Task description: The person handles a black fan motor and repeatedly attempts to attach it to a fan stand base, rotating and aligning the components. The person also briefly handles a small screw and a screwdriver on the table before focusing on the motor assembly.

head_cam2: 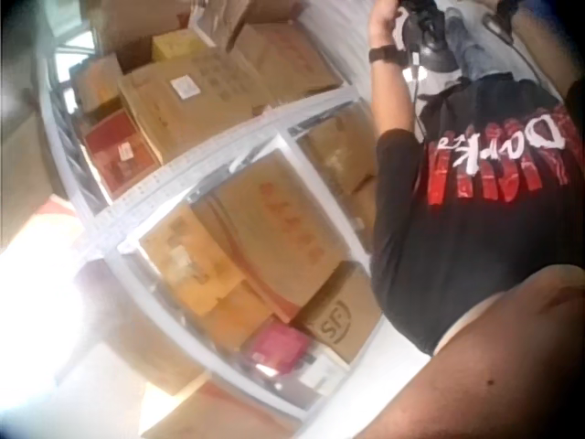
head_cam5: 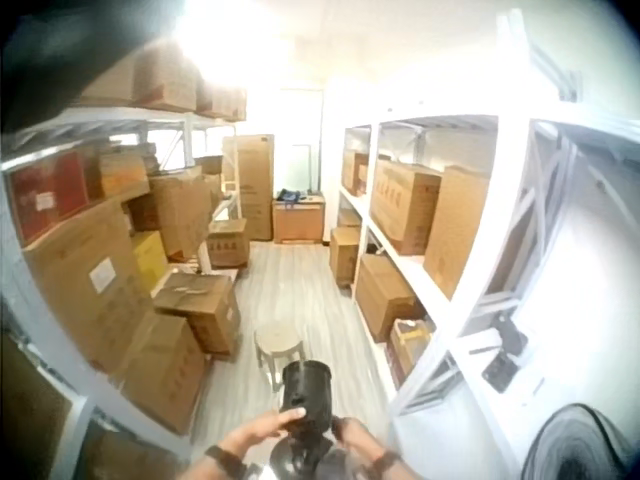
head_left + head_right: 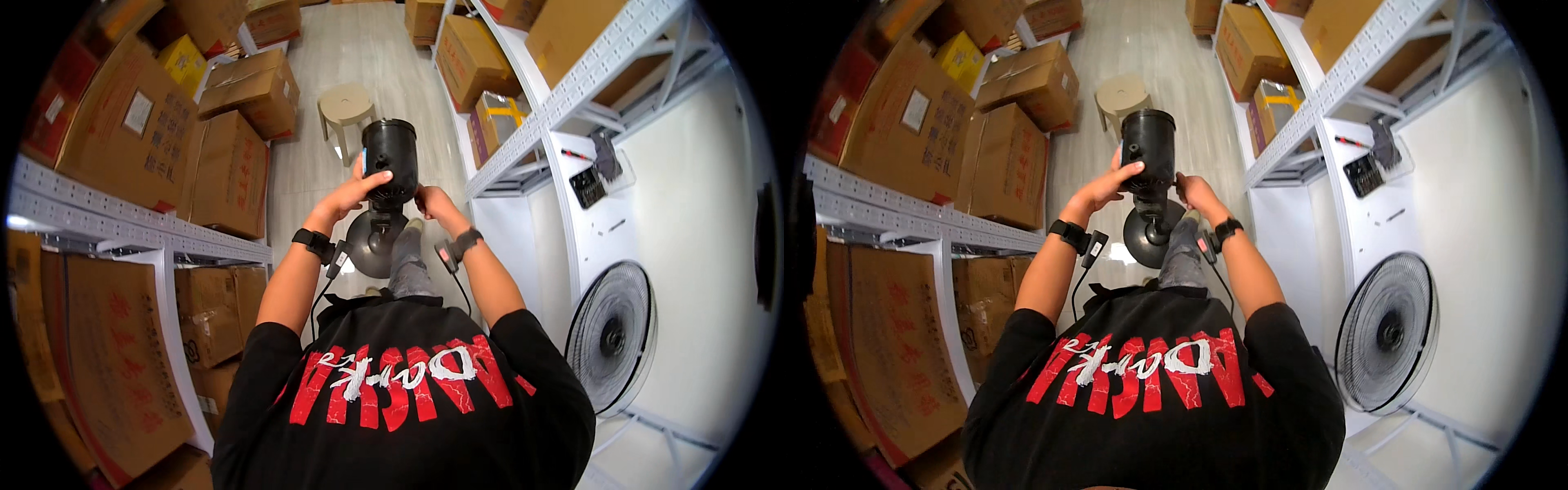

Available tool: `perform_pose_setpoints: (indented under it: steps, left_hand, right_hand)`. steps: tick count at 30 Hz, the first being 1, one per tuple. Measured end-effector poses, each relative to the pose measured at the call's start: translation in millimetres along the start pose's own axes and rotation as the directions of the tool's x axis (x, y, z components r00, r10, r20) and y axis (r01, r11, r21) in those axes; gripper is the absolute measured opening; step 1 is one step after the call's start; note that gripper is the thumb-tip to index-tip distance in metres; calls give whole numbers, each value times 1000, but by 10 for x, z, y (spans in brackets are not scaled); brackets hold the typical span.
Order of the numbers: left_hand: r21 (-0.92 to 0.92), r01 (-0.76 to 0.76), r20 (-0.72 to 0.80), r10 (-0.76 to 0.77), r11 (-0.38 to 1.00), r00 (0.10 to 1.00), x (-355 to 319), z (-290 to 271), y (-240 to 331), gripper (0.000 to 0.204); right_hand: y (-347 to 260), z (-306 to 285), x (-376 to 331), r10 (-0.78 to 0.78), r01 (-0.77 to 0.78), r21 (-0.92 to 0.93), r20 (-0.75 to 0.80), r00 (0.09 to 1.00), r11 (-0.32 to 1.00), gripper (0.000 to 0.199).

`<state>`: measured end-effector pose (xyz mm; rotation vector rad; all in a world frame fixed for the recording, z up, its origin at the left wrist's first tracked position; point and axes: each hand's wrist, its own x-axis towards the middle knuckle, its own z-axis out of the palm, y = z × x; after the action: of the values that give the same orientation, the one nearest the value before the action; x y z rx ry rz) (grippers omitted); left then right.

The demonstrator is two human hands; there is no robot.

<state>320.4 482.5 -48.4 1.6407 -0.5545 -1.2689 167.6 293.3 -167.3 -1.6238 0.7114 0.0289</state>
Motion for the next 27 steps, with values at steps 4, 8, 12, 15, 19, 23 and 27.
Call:
perform_pose_setpoints:
  steps: [4,8,12,15,19,23,27]
  left_hand:
    - [-21,23,26,-22,1000,999,98,-43,-72,113]
    - [-63,34,55,-31,997,998,55,-53,-53,105]
    - [-77,38,56,-34,996,998,105,-44,-88,100]
    - [-97,33,47,-29,995,999,111,-2,-82,98]
    - [-102,60,47,-55,993,997,173,-145,-205,102]
    - [-107,81,101,-70,991,992,259,-229,-303,103]
    - [-118,77,113,-64,990,992,279,-199,-270,102]
  right_hand:
    - [61,-47,88,106,-109,113,33,994,988,33]
    - [-35,-20,-158,-455,395,-320,-139,880,861,24]
    - [9,31,-111,-342,280,-309,-168,925,909,32]
    - [60,79,59,85,-80,89,-52,995,993,55]
    - [-43,52,45,31,-36,-65,-74,997,997,45]
    - [36,-38,-151,-521,458,-359,-99,848,813,26]
    - [117,28,-99,-490,395,-362,-224,842,844,33]
